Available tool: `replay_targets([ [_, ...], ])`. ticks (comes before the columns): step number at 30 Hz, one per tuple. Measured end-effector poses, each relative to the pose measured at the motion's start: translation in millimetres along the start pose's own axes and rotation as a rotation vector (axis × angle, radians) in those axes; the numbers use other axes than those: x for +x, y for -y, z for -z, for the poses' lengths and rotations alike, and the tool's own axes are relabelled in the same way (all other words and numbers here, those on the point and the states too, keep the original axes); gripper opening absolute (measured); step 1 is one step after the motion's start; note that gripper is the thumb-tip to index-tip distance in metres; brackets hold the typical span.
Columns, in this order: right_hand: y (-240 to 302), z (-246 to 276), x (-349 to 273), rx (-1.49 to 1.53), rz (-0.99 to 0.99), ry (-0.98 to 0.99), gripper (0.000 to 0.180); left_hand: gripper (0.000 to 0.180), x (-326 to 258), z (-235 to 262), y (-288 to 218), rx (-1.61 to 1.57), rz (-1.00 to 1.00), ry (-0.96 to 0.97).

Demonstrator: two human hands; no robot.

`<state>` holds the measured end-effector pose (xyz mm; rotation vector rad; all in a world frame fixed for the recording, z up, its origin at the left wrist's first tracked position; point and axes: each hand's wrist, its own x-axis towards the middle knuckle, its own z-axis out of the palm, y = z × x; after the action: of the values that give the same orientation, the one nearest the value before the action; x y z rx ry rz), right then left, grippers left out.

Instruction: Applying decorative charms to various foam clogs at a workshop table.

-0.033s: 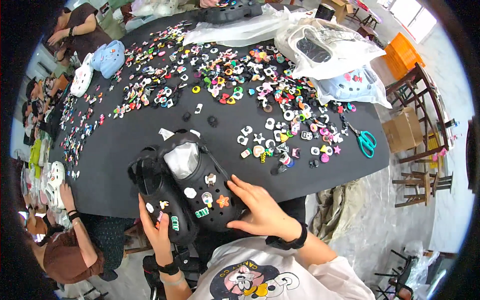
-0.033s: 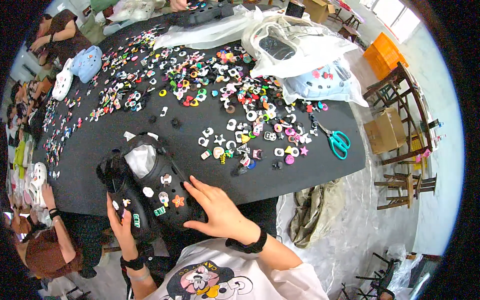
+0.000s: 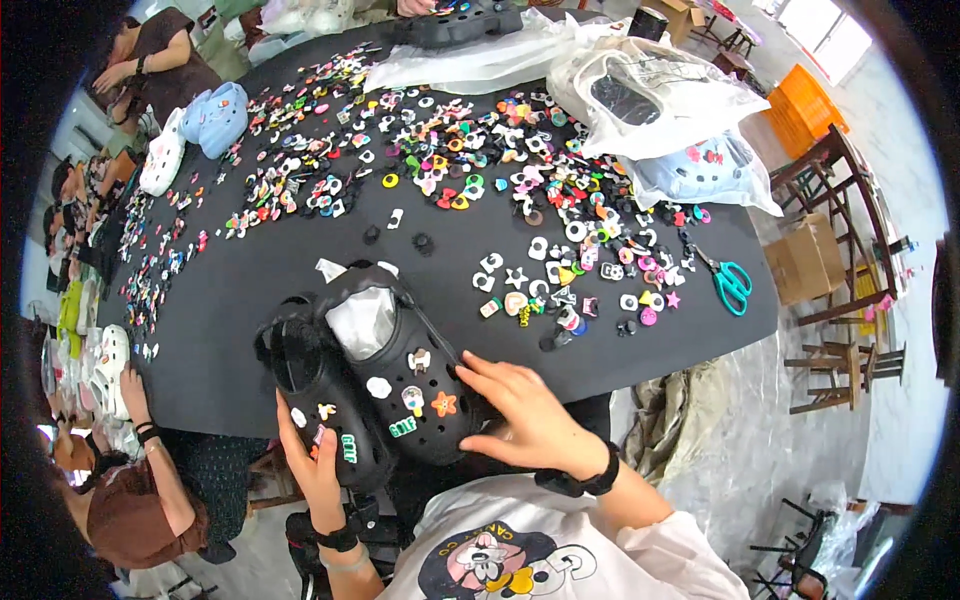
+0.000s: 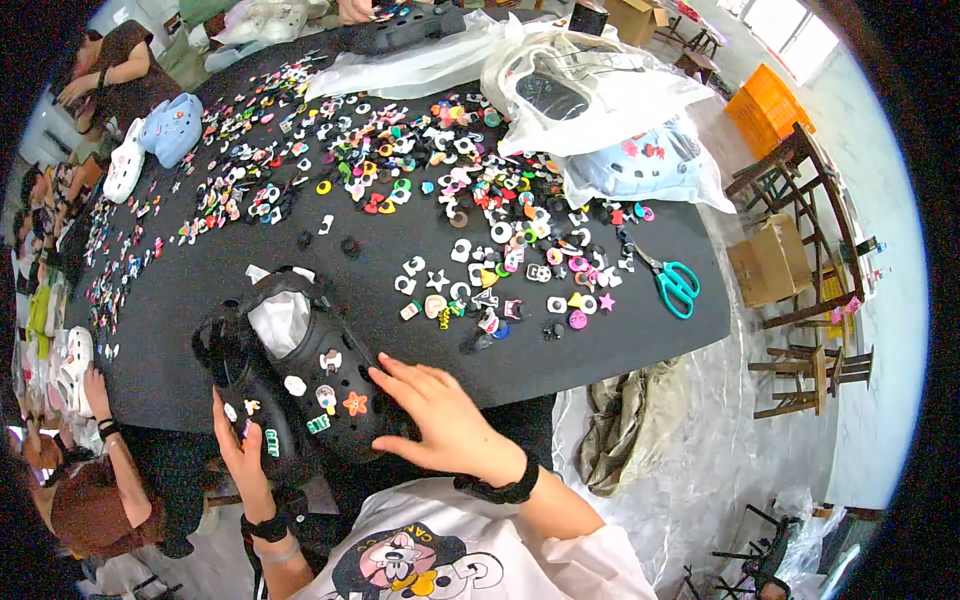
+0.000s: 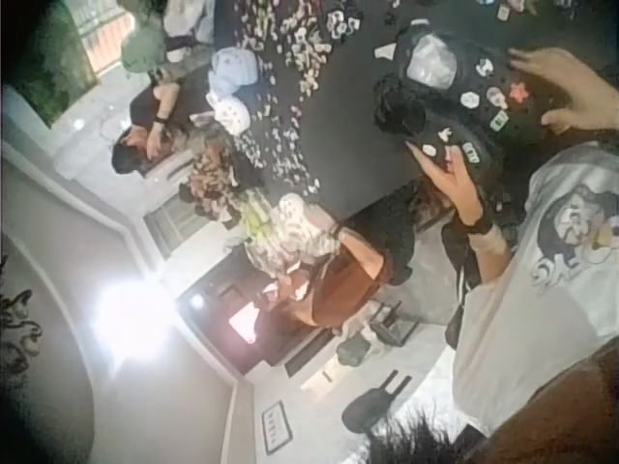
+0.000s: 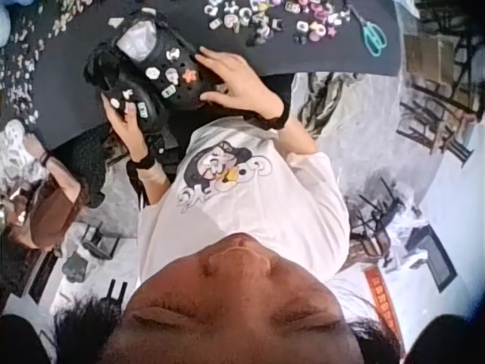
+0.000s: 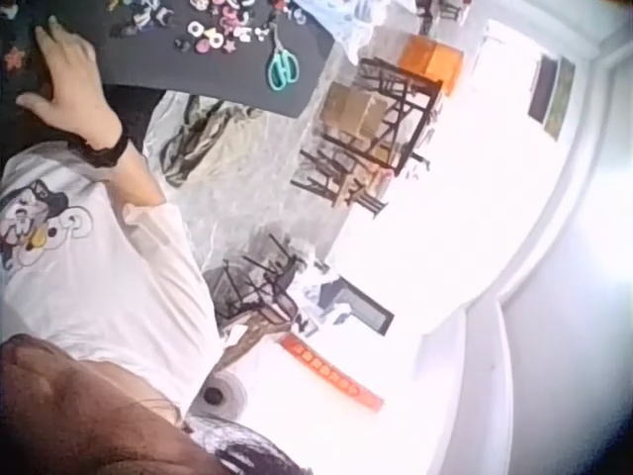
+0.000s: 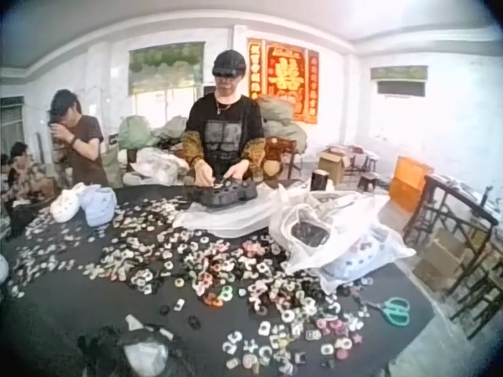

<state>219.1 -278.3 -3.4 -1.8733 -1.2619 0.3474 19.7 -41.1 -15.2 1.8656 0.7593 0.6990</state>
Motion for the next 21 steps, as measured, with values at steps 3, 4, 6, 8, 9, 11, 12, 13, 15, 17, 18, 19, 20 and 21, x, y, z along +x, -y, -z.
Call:
replay_targets([
  [3,-11,32,2,-0.168,-0.006,-0.231,0.062,0.074,-3,2,3,0.070,-0.016,-0.009],
  [4,-17,42,1,-0.264,-0.041,-0.315,0.057,0.074,-3,1,4,0.071,-0.016,-0.005],
  [6,-34,62,-2,-0.461,-0.192,-0.373,0.044,0.074,-3,2,7,0.047,-0.021,-0.014],
  [8,-49,76,-10,-0.572,-0.268,-0.338,0.026,0.074,-1,1,8,0.019,-0.019,-0.007],
  [9,-56,79,-15,-0.546,-0.308,-0.322,0.024,0.074,-1,3,9,0.043,-0.033,-0.007],
  [11,-65,79,-23,-0.514,-0.346,-0.303,0.022,0.074,-1,5,12,0.071,-0.045,-0.009],
  [12,-67,78,-27,-0.477,-0.331,-0.337,0.022,0.073,-1,5,15,0.058,-0.042,-0.006],
  [13,-69,77,-28,-0.439,-0.317,-0.371,0.023,0.073,-2,6,16,0.045,-0.039,-0.003],
  [15,-64,75,-23,-0.419,-0.295,-0.413,0.024,0.072,0,5,15,0.062,-0.049,-0.004],
  [17,-61,70,-17,-0.418,-0.266,-0.461,0.028,0.072,0,4,13,0.077,-0.062,0.001],
  [18,-61,70,-13,-0.414,-0.269,-0.463,0.028,0.072,0,3,12,0.043,-0.047,-0.007],
  [19,-59,70,-10,-0.462,-0.271,-0.429,0.028,0.072,0,2,12,0.008,-0.032,-0.015],
  [20,-58,70,-6,-0.511,-0.272,-0.393,0.027,0.072,0,2,10,0.010,-0.033,-0.012],
  [21,-61,68,-4,-0.527,-0.264,-0.382,0.026,0.073,0,1,7,0.018,-0.028,-0.012],
])
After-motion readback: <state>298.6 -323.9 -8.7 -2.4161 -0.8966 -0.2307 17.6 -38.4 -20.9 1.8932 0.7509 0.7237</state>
